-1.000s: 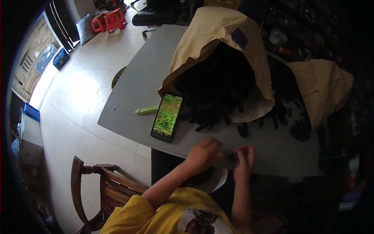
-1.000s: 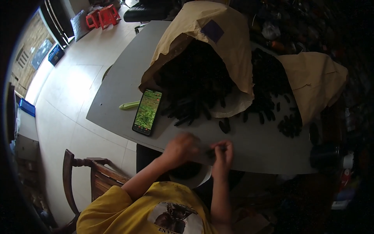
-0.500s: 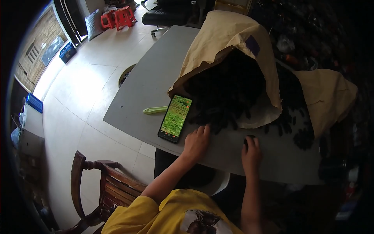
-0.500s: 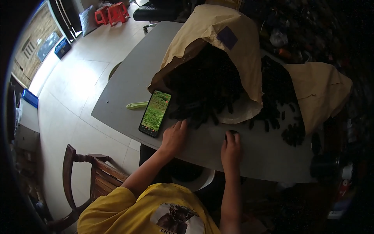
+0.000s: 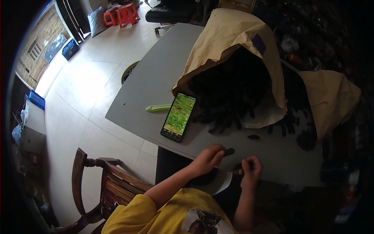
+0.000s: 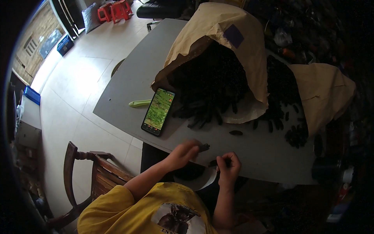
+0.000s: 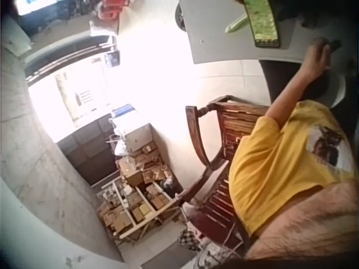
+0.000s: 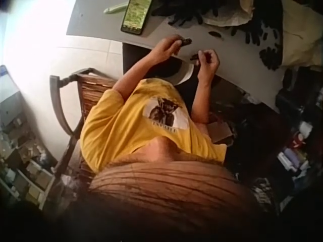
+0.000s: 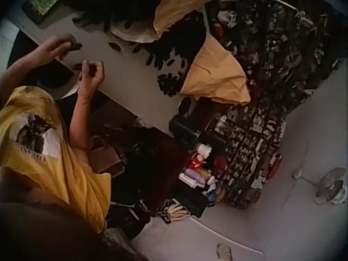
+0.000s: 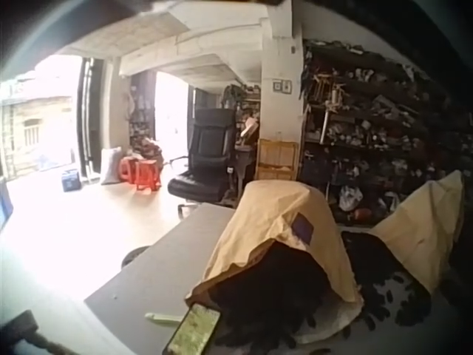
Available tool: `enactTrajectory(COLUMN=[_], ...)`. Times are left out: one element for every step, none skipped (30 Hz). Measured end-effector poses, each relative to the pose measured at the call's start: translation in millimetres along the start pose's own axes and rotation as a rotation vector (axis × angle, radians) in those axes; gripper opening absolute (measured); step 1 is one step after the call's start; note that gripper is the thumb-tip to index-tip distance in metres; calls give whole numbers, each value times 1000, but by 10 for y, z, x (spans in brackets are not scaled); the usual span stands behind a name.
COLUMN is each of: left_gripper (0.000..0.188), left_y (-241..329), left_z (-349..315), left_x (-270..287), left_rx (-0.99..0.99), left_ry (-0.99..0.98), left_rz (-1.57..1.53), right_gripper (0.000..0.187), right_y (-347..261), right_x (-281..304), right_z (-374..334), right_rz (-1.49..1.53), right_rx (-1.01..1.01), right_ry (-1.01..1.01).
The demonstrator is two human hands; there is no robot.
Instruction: The person is inspecting and sorting small black cylindrical industrial parts from a large paper bag on a worktable.
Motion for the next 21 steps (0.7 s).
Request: enactTrajectory(left_gripper=[19, 19, 22, 25, 30, 30, 31, 34, 37, 37, 36, 35, 35, 35, 34, 34, 33, 32, 32, 31, 31], left_y=[64, 38, 77, 123, 143, 159, 177, 202, 262, 239, 204, 186, 180, 175, 172, 165, 152, 152, 162, 188, 202], left_z=[-13, -15, -22, -31, -73, -83, -95, -107, -108, -102, -93, -96, -101, -106, -105, -104, -105, -105, -109, -116, -117], left_x=[1, -53, -121, -151, -197, -229, -274, -300, -290, -305, -327, -330, -332, -333, -341, -343, -345, -350, -343, -327, -313], left_rx=[70, 70, -44, -158, -106, -107, -168, -228, -112, -112, -145, -175, -173, -160, -148, -147, -153, -163, -163, -171, -178], left_ry=[-78, -80, 1, 82, -23, -25, -26, -28, -137, -137, -107, -75, -74, -80, -91, -93, -118, -144, -145, -158, -169], left_rz=[5, 2, 103, 203, 150, 150, 225, 299, 257, 257, 244, 233, 234, 230, 224, 224, 197, 166, 165, 126, 88], right_gripper=[19, 19, 19, 20, 20, 21, 23, 23, 24, 25, 25, 25, 25, 25, 24, 24, 24, 24, 24, 24, 25], right_y=[-13, -3, 3, 13, 43, 64, 66, 63, 49, 30, 8, -19, -46, -71, -95, -102, -76, -42, -26, -30, -48], right_x=[-18, -23, -24, -25, -28, -27, -32, -28, -17, -10, -23, -72, -112, -136, -153, -161, -135, -96, -81, -88, -105], right_z=[-13, -19, -27, -33, -23, -1, 11, 2, -7, -16, -30, -56, -77, -90, -100, -104, -109, -120, -129, -144, -164], right_rz=[35, 32, -14, -60, -60, -139, -218, -218, -279, -342, -343, -382, -422, -420, -439, -456, -455, -513, -570, -571, -505], right_rx=[0, -1, -4, -8, -7, 93, 192, 192, 228, 264, 264, 288, 312, 311, 295, 279, 277, 295, 313, 312, 308], right_ry=[21, 23, 12, 2, 4, 34, 61, 61, 71, 81, 82, 63, 43, 42, 19, -5, -4, -39, -75, -74, -56])
Point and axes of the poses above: each hand's wrist, its own z-axis towards the middle knuckle, its own x-axis out of the back of the hand, y = z × x, the point moved 2 cm from there along z, towards the middle knuckle, and after that the axes turned 10 degrees about z, right-handed, at the moved point
